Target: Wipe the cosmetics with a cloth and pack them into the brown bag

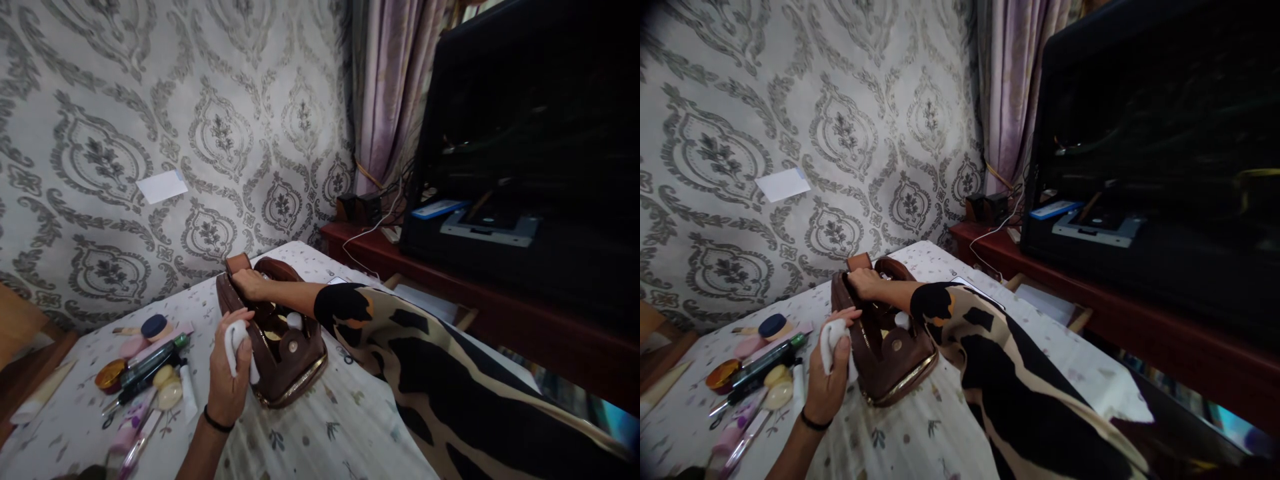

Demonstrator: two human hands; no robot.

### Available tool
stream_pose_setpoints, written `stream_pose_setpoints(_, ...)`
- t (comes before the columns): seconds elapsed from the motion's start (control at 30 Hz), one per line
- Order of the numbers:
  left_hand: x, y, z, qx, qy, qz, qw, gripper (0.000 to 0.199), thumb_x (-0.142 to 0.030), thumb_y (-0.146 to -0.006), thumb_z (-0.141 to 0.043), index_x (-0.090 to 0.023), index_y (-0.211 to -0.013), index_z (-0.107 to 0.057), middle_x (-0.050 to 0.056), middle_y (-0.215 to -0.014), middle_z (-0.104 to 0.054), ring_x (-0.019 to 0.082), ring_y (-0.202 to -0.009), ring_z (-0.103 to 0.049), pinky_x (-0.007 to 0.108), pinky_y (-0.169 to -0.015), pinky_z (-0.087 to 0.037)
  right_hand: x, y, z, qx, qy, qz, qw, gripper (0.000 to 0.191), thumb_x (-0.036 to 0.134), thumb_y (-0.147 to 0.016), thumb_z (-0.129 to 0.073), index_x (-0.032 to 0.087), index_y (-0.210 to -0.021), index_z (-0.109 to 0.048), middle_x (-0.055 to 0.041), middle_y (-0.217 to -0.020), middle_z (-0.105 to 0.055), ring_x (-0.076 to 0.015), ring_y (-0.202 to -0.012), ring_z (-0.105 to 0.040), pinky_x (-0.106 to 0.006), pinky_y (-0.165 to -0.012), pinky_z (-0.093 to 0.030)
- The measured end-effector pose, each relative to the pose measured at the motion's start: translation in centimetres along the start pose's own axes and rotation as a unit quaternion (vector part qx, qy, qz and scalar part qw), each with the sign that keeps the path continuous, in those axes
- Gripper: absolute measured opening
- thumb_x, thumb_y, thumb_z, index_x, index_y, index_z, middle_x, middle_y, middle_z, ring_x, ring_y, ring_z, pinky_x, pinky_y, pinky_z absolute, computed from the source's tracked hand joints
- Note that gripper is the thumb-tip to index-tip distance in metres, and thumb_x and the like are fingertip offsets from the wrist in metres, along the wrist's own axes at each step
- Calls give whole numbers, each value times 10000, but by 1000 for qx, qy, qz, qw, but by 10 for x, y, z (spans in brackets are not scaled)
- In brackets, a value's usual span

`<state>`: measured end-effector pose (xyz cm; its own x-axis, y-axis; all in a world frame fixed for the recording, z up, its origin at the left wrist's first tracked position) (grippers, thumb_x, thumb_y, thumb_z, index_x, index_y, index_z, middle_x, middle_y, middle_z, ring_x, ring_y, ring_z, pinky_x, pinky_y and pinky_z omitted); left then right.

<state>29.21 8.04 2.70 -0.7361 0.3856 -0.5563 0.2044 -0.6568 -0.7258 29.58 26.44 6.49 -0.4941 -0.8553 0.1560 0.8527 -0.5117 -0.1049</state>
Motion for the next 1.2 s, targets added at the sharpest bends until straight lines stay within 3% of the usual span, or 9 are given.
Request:
stream_pose_setpoints(0.27, 0, 1, 0, 4, 0, 7, 1000, 269, -316, -976, -415, -198, -1163, -567, 109, -1256, -599, 237, -1283, -481, 447, -1132, -317, 2, 11, 4, 1, 20, 21, 1000, 220, 218, -883, -601, 162, -1077, -687, -161, -1111, -714, -270, -1101, -666, -337, -857, -536)
stream_pose_setpoints(1.2, 1, 1, 0, 3, -3, 11, 1000, 297, -339, -970, -416, -196, -1172, -579, 105, -1221, -620, 242, -1240, -512, 495, -1167, -275, 3, 8, 2, -5, 75, 24, 997, 240, 208, -924, -537, 144, -1119, -662, -159, -1155, -685, -271, -1088, -662, -365, -839, -534)
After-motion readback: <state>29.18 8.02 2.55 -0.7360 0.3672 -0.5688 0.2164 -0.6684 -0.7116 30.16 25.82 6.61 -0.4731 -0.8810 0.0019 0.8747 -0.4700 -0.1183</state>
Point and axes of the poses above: each hand's wrist, its own y-axis away from the middle knuckle, its own z-axis out of the back of the hand, x = y × z, the point moved 2 cm from there along -y, towards the middle knuckle
